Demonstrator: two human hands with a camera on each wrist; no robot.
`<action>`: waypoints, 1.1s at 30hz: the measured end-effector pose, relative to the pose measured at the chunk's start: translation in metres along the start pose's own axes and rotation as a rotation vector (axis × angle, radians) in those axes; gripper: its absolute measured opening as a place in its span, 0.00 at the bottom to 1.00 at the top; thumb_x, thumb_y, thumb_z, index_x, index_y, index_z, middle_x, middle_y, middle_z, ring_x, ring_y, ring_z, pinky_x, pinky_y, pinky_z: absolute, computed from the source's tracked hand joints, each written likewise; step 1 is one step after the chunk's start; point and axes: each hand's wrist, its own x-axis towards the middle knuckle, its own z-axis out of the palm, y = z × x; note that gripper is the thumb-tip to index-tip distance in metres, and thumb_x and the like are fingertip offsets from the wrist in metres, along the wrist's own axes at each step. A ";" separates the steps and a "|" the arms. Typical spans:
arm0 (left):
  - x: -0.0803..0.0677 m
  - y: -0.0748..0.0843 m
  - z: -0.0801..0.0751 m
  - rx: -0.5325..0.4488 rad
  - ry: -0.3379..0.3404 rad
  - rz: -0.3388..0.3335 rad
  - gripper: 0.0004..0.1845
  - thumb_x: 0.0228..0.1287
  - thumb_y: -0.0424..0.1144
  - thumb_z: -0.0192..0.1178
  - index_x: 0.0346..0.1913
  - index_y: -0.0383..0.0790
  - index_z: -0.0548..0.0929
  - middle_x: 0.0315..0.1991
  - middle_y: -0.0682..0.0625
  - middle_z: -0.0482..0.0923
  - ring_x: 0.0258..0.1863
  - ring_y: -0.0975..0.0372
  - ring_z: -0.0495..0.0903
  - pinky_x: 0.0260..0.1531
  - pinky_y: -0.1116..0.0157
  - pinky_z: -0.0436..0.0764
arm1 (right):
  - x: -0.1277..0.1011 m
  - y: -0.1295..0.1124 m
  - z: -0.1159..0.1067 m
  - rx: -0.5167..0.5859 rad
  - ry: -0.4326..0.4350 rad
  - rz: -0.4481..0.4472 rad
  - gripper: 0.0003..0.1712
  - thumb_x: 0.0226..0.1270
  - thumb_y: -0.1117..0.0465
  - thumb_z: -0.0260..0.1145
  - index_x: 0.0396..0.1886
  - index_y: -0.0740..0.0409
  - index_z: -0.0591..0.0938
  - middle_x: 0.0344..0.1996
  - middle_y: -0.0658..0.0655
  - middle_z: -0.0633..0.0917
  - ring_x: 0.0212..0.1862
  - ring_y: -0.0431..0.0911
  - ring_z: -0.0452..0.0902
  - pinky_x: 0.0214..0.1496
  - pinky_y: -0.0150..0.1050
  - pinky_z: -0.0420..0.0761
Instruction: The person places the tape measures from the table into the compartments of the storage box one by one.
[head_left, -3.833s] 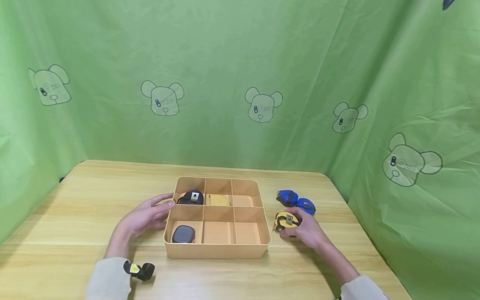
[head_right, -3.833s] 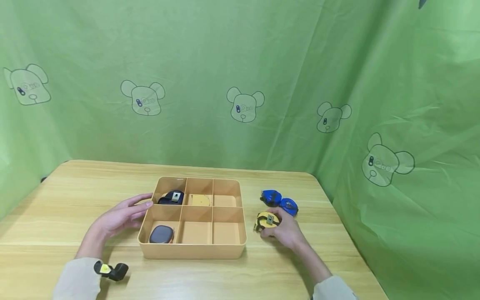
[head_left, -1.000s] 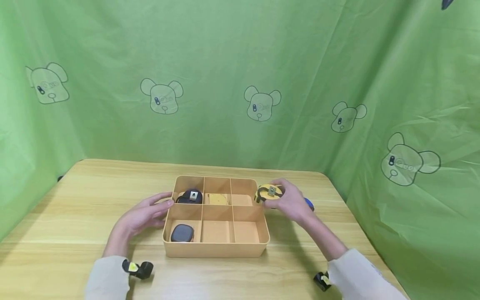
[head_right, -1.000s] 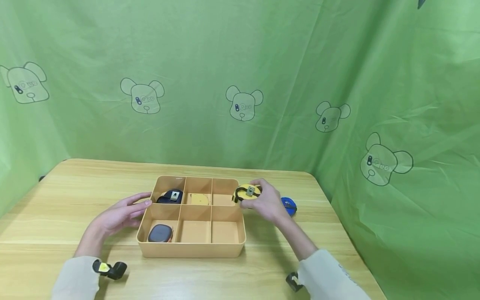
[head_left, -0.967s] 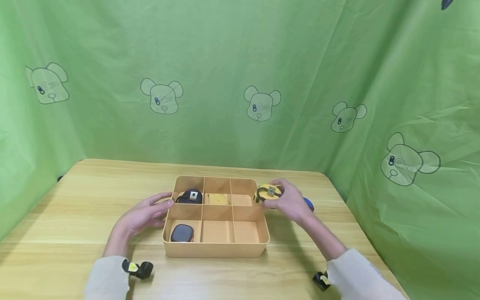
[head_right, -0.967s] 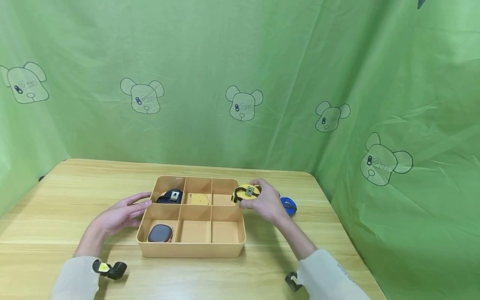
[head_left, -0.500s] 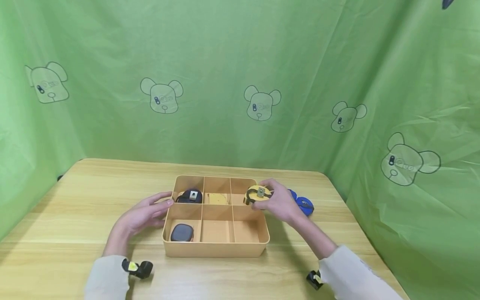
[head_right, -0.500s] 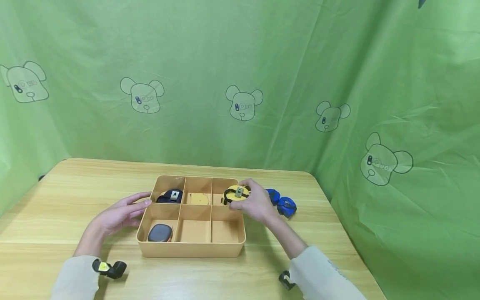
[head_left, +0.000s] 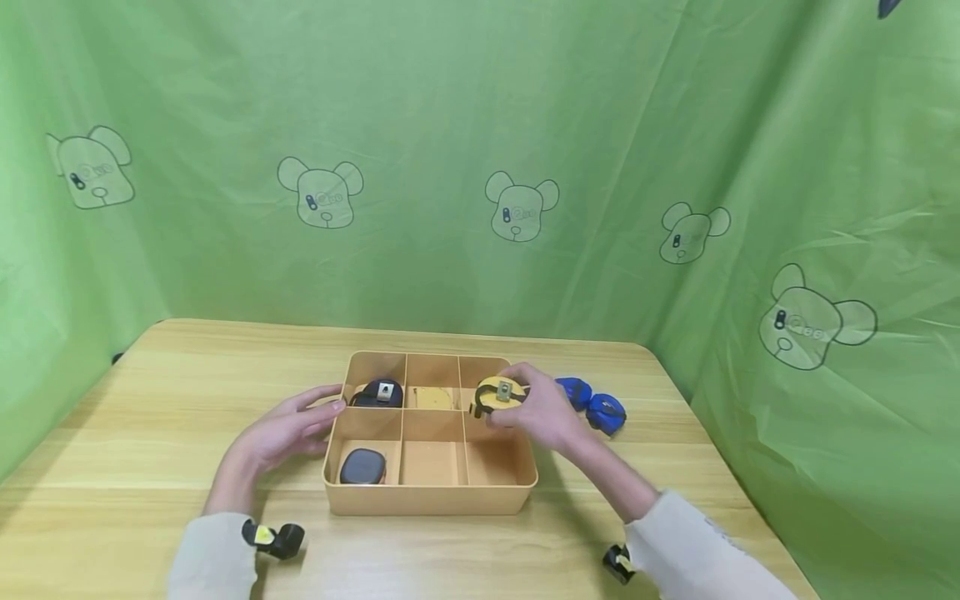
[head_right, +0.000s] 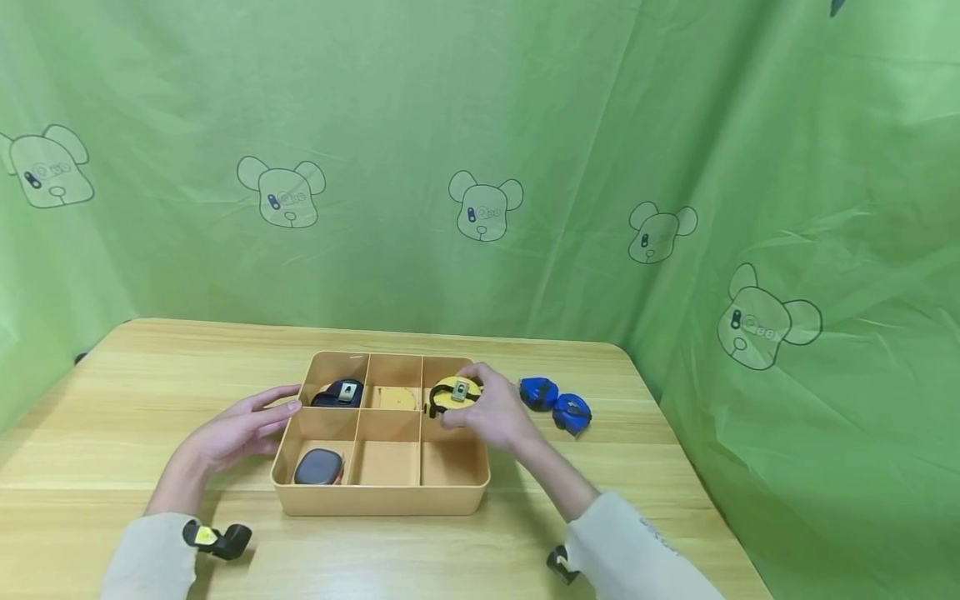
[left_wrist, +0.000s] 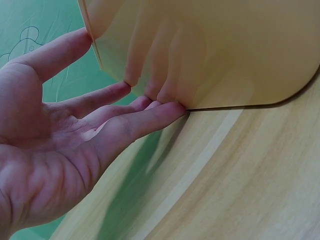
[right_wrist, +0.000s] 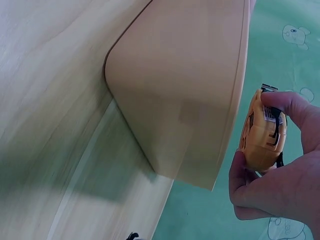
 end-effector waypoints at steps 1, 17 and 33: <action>0.000 0.000 0.000 -0.001 0.000 -0.001 0.41 0.78 0.48 0.53 0.81 0.36 0.46 0.78 0.29 0.53 0.77 0.36 0.55 0.70 0.44 0.72 | 0.000 -0.001 0.001 0.002 -0.002 -0.003 0.39 0.42 0.59 0.82 0.58 0.54 0.78 0.46 0.58 0.83 0.43 0.49 0.81 0.41 0.36 0.84; -0.002 0.002 0.001 0.002 0.000 0.000 0.41 0.78 0.48 0.53 0.81 0.36 0.46 0.78 0.29 0.53 0.77 0.36 0.55 0.70 0.44 0.72 | -0.005 -0.014 0.025 0.000 -0.046 -0.053 0.38 0.41 0.62 0.82 0.57 0.55 0.78 0.44 0.56 0.85 0.42 0.47 0.81 0.44 0.36 0.84; -0.001 0.001 0.000 0.009 0.006 0.001 0.41 0.78 0.48 0.53 0.81 0.36 0.46 0.78 0.29 0.53 0.77 0.36 0.54 0.70 0.45 0.72 | -0.010 -0.027 0.044 -0.004 -0.148 -0.115 0.43 0.40 0.59 0.83 0.61 0.59 0.77 0.46 0.57 0.84 0.42 0.47 0.82 0.43 0.36 0.87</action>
